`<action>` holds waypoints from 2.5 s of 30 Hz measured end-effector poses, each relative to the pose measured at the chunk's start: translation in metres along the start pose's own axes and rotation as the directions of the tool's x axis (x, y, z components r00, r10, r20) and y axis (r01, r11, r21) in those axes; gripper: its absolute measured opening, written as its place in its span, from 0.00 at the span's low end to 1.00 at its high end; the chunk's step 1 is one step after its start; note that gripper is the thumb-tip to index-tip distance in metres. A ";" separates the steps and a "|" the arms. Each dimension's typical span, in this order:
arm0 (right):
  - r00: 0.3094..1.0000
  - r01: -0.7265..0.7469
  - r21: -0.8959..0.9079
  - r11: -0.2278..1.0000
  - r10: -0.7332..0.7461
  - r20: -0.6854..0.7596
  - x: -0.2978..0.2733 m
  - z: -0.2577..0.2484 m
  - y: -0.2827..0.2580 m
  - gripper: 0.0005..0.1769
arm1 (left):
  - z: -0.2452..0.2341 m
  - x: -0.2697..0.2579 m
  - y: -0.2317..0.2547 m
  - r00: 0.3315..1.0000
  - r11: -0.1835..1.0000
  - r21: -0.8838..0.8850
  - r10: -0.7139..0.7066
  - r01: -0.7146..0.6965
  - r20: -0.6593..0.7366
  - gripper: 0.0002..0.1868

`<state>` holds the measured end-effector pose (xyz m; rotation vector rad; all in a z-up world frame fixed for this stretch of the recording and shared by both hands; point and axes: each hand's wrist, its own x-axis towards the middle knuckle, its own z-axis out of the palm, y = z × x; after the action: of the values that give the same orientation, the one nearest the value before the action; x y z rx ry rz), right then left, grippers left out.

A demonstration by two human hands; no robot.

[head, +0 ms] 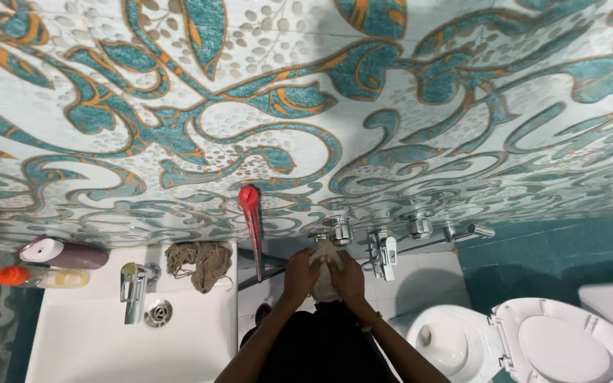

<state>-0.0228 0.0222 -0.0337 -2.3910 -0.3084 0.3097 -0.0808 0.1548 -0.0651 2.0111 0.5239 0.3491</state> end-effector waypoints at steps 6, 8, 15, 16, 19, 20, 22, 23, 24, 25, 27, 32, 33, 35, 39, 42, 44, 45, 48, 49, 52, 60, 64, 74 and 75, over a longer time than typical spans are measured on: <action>0.959 0.239 -0.045 0.970 -0.243 -0.148 0.002 0.004 -0.008 0.19 | -0.019 -0.002 0.023 0.983 0.981 0.074 0.181 -0.178 -0.035 0.20; 0.957 0.268 -0.072 0.961 -0.274 -0.096 -0.003 0.006 -0.005 0.21 | -0.013 -0.009 0.015 0.980 0.953 0.228 0.187 -0.198 0.070 0.24; 0.956 0.287 -0.135 0.948 -0.273 0.110 -0.030 -0.022 0.023 0.19 | 0.002 -0.042 0.002 0.953 0.942 0.291 0.077 -0.166 0.293 0.18; 0.946 0.313 -0.125 0.941 -0.298 0.125 -0.032 -0.028 0.024 0.17 | -0.002 -0.046 0.009 0.957 0.958 0.256 0.057 -0.132 0.283 0.19; 0.942 0.334 -0.009 0.943 -0.334 -0.033 -0.022 -0.028 0.021 0.21 | -0.015 -0.042 0.036 0.987 0.970 0.215 0.088 -0.116 0.135 0.21; 0.947 0.321 -0.037 0.946 -0.321 -0.015 -0.009 -0.022 0.022 0.19 | -0.016 -0.035 0.043 0.991 0.970 0.210 0.113 -0.125 0.069 0.22; 0.920 0.391 -0.128 0.912 -0.391 0.019 0.004 -0.002 0.032 0.13 | -0.016 -0.021 0.045 0.987 0.976 0.160 0.157 -0.148 -0.044 0.20; 0.881 0.469 -0.188 0.863 -0.471 0.041 0.016 0.009 0.036 0.11 | -0.012 -0.023 0.042 0.980 0.978 0.132 0.172 -0.159 -0.101 0.18; 0.830 0.551 -0.246 0.797 -0.555 0.061 0.026 0.014 0.040 0.10 | -0.006 -0.026 0.038 0.990 0.990 0.076 0.124 -0.118 -0.072 0.16; 0.833 0.551 -0.192 0.812 -0.550 0.063 0.020 0.012 0.044 0.17 | 0.001 -0.034 0.035 0.996 0.997 0.022 0.076 -0.075 -0.041 0.14; 0.833 0.553 -0.075 0.830 -0.551 0.050 0.006 0.004 0.037 0.34 | 0.004 -0.041 0.022 1.000 1.000 -0.007 0.019 -0.019 0.012 0.13; 0.796 0.592 0.069 0.803 -0.596 0.105 -0.033 -0.038 0.044 0.29 | 0.015 -0.083 0.015 0.977 0.991 0.078 -0.124 0.111 0.175 0.14; 0.807 0.551 0.128 0.825 -0.565 0.170 -0.034 -0.045 0.048 0.27 | 0.013 -0.086 0.021 0.981 0.990 0.049 -0.139 0.133 0.136 0.15; 0.849 0.479 0.186 0.858 -0.507 0.150 -0.026 -0.050 0.054 0.23 | 0.009 -0.091 0.038 0.983 0.985 -0.009 -0.170 0.171 0.069 0.20; 0.934 0.312 0.262 0.913 -0.346 0.094 -0.018 -0.047 0.055 0.20 | -0.004 -0.078 0.076 0.994 0.999 0.039 -0.010 0.014 -0.106 0.20; 0.927 0.314 0.510 0.801 -0.375 0.018 -0.009 -0.045 0.043 0.17 | -0.008 -0.056 0.096 0.980 0.998 0.054 0.054 -0.044 -0.192 0.21; 0.911 0.401 0.380 0.833 -0.405 -0.073 0.007 -0.040 0.032 0.23 | -0.008 -0.042 0.093 0.975 1.000 0.025 0.003 0.003 -0.223 0.22; 0.900 0.435 0.311 0.845 -0.421 -0.115 0.013 -0.036 0.029 0.27 | -0.004 -0.035 0.085 0.969 0.998 0.057 0.048 -0.036 -0.241 0.25; 0.941 0.333 0.134 0.933 -0.319 -0.113 0.023 -0.007 0.026 0.29 | 0.028 -0.017 0.035 0.968 0.994 0.089 0.081 -0.061 -0.238 0.29; 0.943 0.331 0.177 0.927 -0.321 -0.083 0.019 0.002 0.031 0.30 | 0.044 -0.014 0.015 0.974 0.997 0.077 0.049 -0.033 -0.221 0.31; 0.953 0.288 0.341 0.895 -0.303 -0.010 0.024 0.028 0.048 0.34 | 0.075 -0.017 -0.039 0.969 0.961 -0.147 -0.244 0.236 -0.042 0.35; 0.985 -0.010 0.435 0.901 -0.067 0.161 0.011 0.023 0.042 0.38 | 0.088 -0.021 -0.067 0.878 0.828 -0.295 -0.464 0.477 0.120 0.33; 0.971 0.164 0.512 0.843 -0.230 0.069 -0.018 0.009 0.050 0.37 | 0.083 -0.054 -0.044 0.915 0.908 -0.115 -0.399 0.404 0.060 0.29; 0.890 -0.013 0.421 0.907 -0.182 0.418 -0.057 -0.037 0.091 0.24 | 0.057 -0.116 0.016 0.838 0.869 -0.026 -0.467 0.494 0.281 0.19; 0.895 -0.027 0.449 0.893 -0.178 0.409 -0.061 -0.036 0.094 0.23 | 0.058 -0.116 0.013 0.853 0.876 -0.029 -0.461 0.482 0.246 0.20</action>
<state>-0.0570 -0.0868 -0.0621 -1.8290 -0.4817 0.8023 -0.1525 0.0470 -0.0838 1.7335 0.8136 -0.1635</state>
